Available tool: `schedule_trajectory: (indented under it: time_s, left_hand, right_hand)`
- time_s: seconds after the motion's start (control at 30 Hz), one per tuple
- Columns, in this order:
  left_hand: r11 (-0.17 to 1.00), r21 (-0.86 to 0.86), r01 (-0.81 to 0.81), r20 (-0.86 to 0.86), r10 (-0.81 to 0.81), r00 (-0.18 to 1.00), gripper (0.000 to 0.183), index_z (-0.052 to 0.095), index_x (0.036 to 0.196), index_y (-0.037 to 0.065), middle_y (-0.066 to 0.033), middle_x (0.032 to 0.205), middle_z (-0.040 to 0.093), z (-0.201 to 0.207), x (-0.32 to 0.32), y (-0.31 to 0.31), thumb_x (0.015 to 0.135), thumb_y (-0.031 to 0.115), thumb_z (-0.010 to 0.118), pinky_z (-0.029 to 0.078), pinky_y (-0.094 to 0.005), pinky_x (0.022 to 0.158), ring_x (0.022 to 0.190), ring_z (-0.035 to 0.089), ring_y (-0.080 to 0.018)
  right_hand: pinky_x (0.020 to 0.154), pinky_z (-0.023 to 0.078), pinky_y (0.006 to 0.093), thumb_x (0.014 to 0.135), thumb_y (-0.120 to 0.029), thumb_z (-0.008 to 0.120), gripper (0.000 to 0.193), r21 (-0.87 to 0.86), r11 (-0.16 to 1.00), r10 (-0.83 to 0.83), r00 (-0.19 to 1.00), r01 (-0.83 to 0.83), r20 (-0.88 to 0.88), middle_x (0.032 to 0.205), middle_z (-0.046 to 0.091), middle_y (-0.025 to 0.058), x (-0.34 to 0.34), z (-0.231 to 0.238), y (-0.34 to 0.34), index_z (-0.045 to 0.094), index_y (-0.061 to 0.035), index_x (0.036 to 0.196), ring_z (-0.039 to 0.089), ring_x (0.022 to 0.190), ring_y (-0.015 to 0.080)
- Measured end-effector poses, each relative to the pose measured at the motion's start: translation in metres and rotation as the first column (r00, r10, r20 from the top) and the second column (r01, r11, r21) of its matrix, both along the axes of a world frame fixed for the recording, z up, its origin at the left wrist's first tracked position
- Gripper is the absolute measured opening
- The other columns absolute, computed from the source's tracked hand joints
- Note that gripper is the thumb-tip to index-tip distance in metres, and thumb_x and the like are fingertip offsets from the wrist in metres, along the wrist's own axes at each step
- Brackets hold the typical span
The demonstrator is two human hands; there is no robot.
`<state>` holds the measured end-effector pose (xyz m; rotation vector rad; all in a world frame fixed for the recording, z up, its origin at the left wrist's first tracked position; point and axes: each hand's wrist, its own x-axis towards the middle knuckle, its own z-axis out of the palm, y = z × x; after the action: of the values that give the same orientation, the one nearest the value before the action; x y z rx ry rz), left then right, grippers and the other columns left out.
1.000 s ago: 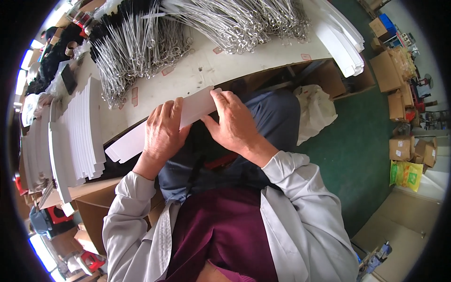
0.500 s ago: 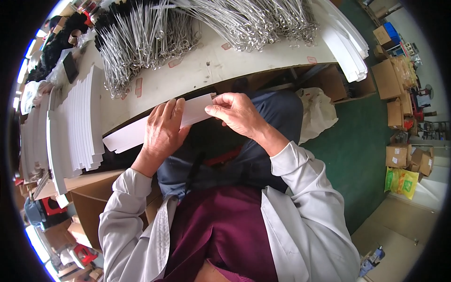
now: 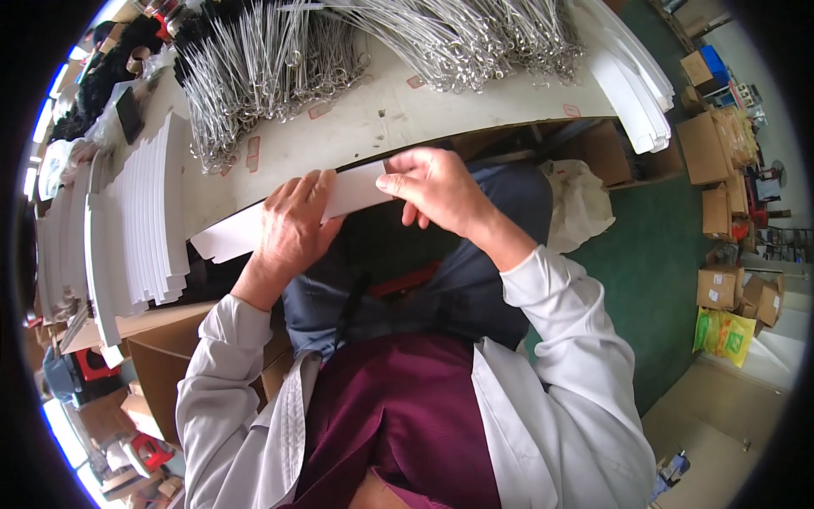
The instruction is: Assemble cardboard sleeves and insert bundles of wire brushes into them for packaging.
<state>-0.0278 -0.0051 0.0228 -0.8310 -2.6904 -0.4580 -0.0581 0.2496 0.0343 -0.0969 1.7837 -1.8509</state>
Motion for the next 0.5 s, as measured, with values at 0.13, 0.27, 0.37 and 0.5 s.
schedule_trajectory:
  time_s: [0.13,0.27,0.37,0.5]
  left_hand:
    - [0.998,0.043,-0.041,0.026,0.039,0.999,0.060,0.059,0.128,-0.002,-0.0171,0.113,0.069,0.008,-0.010,-0.001,0.075,0.017,0.081,0.056,-0.0451,0.085,0.099,0.068,-0.0362]
    - [0.998,0.053,0.022,0.002,-0.023,1.000,0.056,0.062,0.122,-0.001,-0.0131,0.103,0.068,0.012,-0.019,0.013,0.071,0.015,0.080,0.056,-0.0428,0.083,0.092,0.068,-0.0309]
    - [0.999,0.042,-0.008,0.135,0.002,0.991,0.064,0.058,0.129,-0.002,-0.0180,0.115,0.068,0.011,-0.024,0.009,0.073,0.018,0.082,0.055,-0.0449,0.089,0.103,0.067,-0.0360]
    - [0.999,0.053,-0.011,0.094,0.006,0.996,0.068,0.057,0.131,-0.002,-0.0189,0.118,0.067,0.014,-0.019,-0.009,0.073,0.021,0.084,0.053,-0.0461,0.092,0.107,0.066,-0.0373]
  right_hand:
    - [0.084,0.056,0.0353,0.083,-0.020,0.084,0.055,0.526,0.790,0.329,0.506,0.316,-0.798,0.115,0.070,0.0153,0.001,0.017,-0.013,0.062,0.0022,0.128,0.069,0.096,0.0245]
    - [0.106,0.047,0.0413,0.080,-0.022,0.081,0.059,0.632,0.699,0.590,0.230,0.336,-0.774,0.127,0.065,0.0165,-0.009,0.001,-0.026,0.060,0.0030,0.130,0.060,0.121,0.0310]
    - [0.104,0.048,0.0420,0.085,-0.020,0.076,0.055,0.636,0.705,0.609,0.191,0.314,-0.770,0.124,0.065,0.0171,-0.020,-0.005,-0.025,0.059,0.0038,0.131,0.062,0.116,0.0325]
    - [0.105,0.047,0.0436,0.084,-0.018,0.078,0.060,0.676,0.676,0.654,0.182,0.294,-0.734,0.126,0.064,0.0176,-0.028,0.002,-0.012,0.056,0.0037,0.134,0.062,0.116,0.0339]
